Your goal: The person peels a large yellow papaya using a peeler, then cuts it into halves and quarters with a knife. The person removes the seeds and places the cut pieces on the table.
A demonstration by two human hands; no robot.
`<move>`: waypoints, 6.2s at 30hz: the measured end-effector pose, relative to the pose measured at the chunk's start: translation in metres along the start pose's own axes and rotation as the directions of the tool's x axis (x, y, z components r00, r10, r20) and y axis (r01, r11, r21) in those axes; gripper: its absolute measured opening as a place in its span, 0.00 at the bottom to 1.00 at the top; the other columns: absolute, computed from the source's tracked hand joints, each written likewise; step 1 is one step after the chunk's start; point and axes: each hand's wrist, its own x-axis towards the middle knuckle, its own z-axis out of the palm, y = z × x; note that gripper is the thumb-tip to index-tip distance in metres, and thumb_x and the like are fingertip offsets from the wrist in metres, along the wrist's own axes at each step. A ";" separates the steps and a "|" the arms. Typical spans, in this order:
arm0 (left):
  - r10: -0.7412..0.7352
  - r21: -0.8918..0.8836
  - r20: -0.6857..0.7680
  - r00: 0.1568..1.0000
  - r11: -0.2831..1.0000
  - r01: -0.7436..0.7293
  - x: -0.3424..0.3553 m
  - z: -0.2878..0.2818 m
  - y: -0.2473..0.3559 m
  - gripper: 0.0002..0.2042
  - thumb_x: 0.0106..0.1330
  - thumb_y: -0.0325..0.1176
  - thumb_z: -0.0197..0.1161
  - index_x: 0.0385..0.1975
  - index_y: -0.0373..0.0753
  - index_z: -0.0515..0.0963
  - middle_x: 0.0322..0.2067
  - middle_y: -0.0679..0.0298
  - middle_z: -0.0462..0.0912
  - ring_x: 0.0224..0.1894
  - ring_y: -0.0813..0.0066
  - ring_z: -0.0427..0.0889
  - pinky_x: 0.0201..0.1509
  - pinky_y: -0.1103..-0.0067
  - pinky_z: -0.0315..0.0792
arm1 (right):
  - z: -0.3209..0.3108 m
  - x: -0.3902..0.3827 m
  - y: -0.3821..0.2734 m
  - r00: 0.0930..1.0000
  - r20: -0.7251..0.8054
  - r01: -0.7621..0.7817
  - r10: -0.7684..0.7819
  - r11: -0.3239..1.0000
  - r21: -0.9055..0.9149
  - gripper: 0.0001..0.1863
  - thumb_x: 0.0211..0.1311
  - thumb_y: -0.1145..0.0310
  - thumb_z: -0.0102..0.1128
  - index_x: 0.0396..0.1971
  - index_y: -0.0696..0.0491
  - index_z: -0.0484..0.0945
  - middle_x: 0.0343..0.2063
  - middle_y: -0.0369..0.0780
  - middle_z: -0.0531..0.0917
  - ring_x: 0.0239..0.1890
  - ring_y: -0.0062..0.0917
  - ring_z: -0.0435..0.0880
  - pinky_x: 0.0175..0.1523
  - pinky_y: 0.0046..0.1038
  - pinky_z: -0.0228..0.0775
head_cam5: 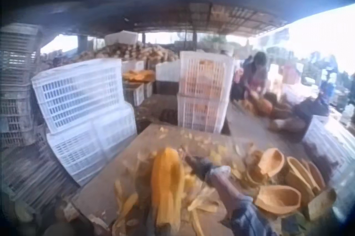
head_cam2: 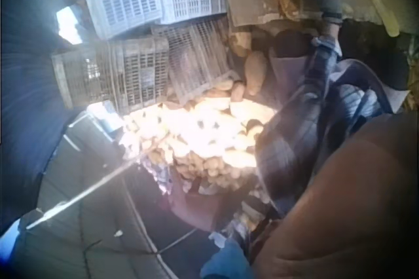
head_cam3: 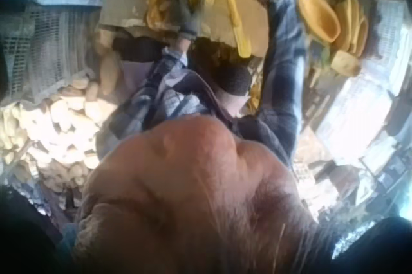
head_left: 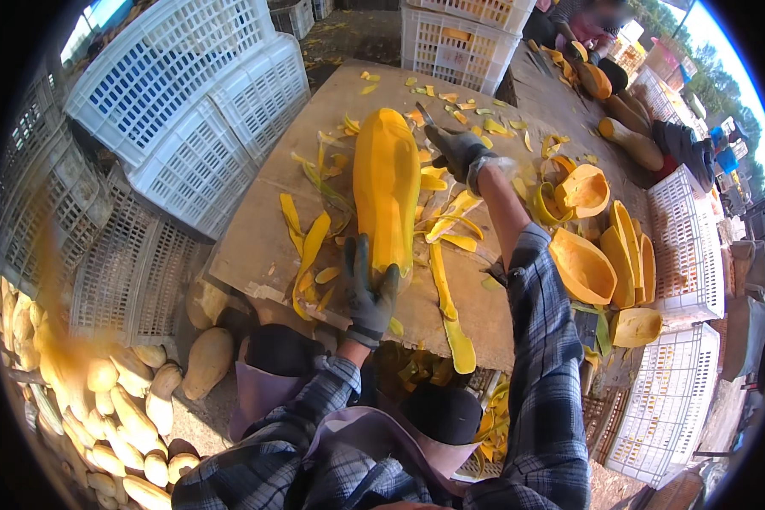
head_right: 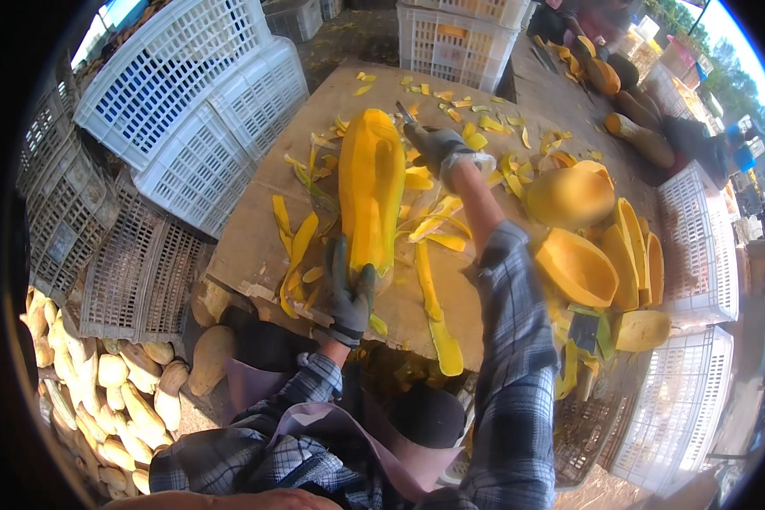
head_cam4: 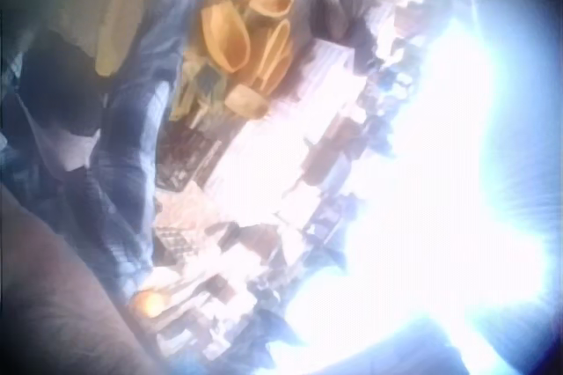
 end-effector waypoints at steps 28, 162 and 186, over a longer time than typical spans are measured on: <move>0.197 -0.085 -0.017 0.980 0.976 -0.198 0.017 0.007 -0.025 0.32 0.61 0.43 0.73 0.62 0.33 0.72 0.62 0.41 0.72 0.64 0.35 0.71 0.65 0.53 0.69 | 0.026 0.067 -0.051 0.989 -0.131 -0.030 -0.064 0.787 -0.616 0.35 0.69 0.40 0.48 0.53 0.59 0.81 0.38 0.47 0.88 0.40 0.39 0.86 0.49 0.35 0.74; 0.589 0.234 0.586 0.556 0.534 -0.813 0.194 0.072 -0.024 0.16 0.76 0.45 0.50 0.50 0.52 0.85 0.59 0.69 0.81 0.67 0.67 0.71 0.77 0.61 0.48 | 0.045 -0.208 0.125 0.957 -0.139 0.214 -0.255 0.942 -0.257 0.35 0.69 0.51 0.56 0.72 0.50 0.62 0.44 0.51 0.86 0.45 0.48 0.86 0.50 0.41 0.76; 0.365 0.195 0.826 0.429 0.529 -0.826 0.207 0.086 0.005 0.21 0.76 0.52 0.46 0.47 0.49 0.85 0.50 0.66 0.85 0.62 0.66 0.75 0.75 0.63 0.51 | 0.058 -0.189 0.066 0.953 -0.069 0.168 -0.295 0.702 -0.692 0.35 0.70 0.47 0.54 0.71 0.51 0.64 0.26 0.53 0.84 0.31 0.47 0.86 0.37 0.44 0.75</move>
